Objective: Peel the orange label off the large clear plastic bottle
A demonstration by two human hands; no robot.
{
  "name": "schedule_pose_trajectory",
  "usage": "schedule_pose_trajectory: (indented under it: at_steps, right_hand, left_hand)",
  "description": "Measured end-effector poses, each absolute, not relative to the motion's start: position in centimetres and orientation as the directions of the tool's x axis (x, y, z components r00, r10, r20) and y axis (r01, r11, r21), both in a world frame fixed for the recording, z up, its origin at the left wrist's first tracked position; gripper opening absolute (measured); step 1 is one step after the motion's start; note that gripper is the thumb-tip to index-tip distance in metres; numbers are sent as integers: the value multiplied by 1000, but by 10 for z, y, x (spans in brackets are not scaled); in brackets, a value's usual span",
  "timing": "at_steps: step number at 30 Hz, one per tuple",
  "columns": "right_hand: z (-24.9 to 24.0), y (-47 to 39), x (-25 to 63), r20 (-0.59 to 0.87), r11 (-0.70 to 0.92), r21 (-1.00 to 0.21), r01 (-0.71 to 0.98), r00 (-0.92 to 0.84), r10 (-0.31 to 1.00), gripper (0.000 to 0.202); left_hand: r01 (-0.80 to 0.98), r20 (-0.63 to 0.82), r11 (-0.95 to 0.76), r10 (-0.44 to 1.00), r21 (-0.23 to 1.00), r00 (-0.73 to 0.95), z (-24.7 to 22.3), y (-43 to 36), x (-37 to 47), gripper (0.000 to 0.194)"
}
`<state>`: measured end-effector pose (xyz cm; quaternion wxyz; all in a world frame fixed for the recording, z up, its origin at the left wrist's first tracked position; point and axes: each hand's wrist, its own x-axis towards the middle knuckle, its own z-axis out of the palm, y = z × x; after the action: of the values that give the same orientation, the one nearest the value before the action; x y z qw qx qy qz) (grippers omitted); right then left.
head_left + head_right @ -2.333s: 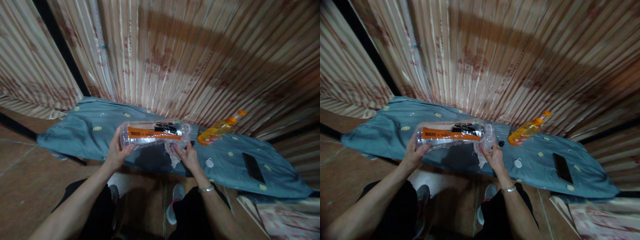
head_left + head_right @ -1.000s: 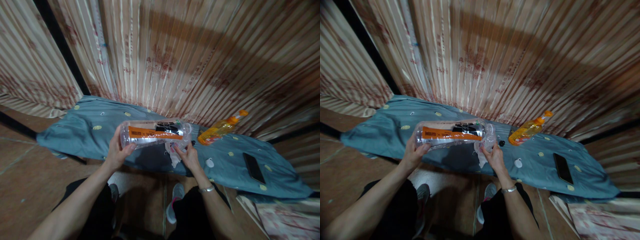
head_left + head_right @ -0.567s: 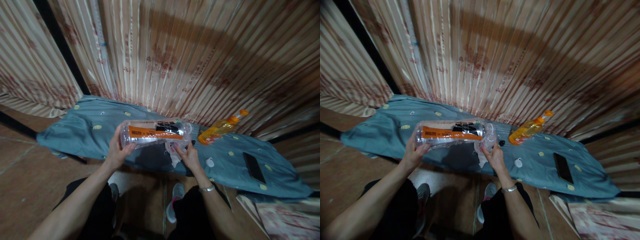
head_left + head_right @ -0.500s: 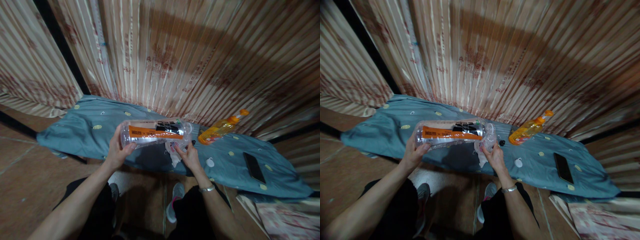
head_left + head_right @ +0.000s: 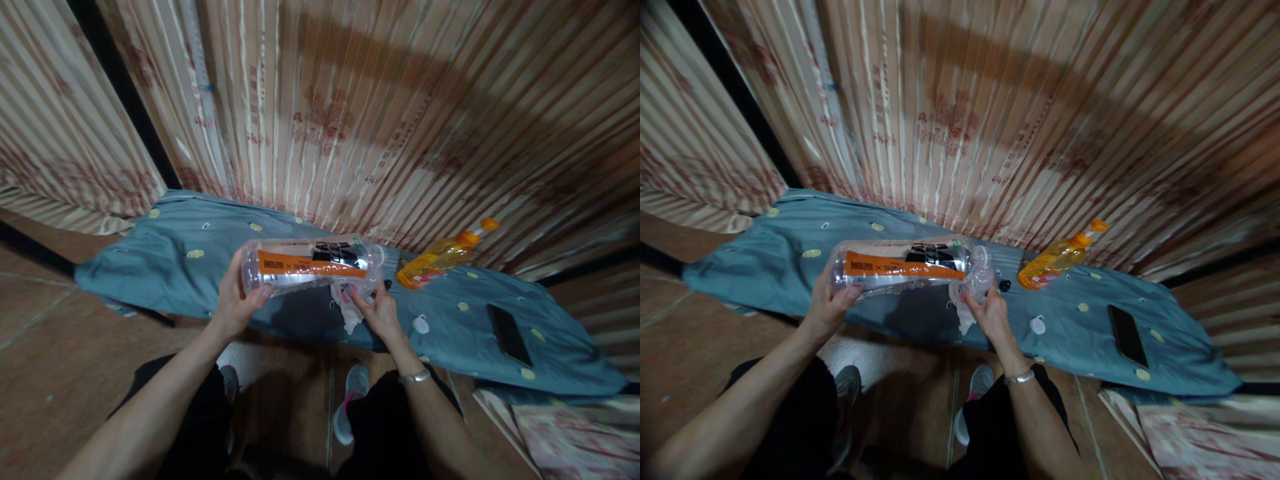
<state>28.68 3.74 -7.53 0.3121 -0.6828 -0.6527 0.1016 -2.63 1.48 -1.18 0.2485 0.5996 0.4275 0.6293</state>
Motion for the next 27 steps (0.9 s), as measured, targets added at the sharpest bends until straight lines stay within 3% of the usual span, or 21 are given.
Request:
schedule_pose_trajectory:
  at_steps: [22, 27]
  right_hand:
    - [-77, 38, 288, 272, 63, -572, 818, 117, 955, 79]
    - [-74, 38, 288, 255, 46, -554, 831, 117, 960, 73]
  left_hand:
    - [182, 544, -517, 824, 836, -159, -9, 14, -25, 72]
    - [195, 541, -510, 824, 837, -167, -10, 14, -25, 73]
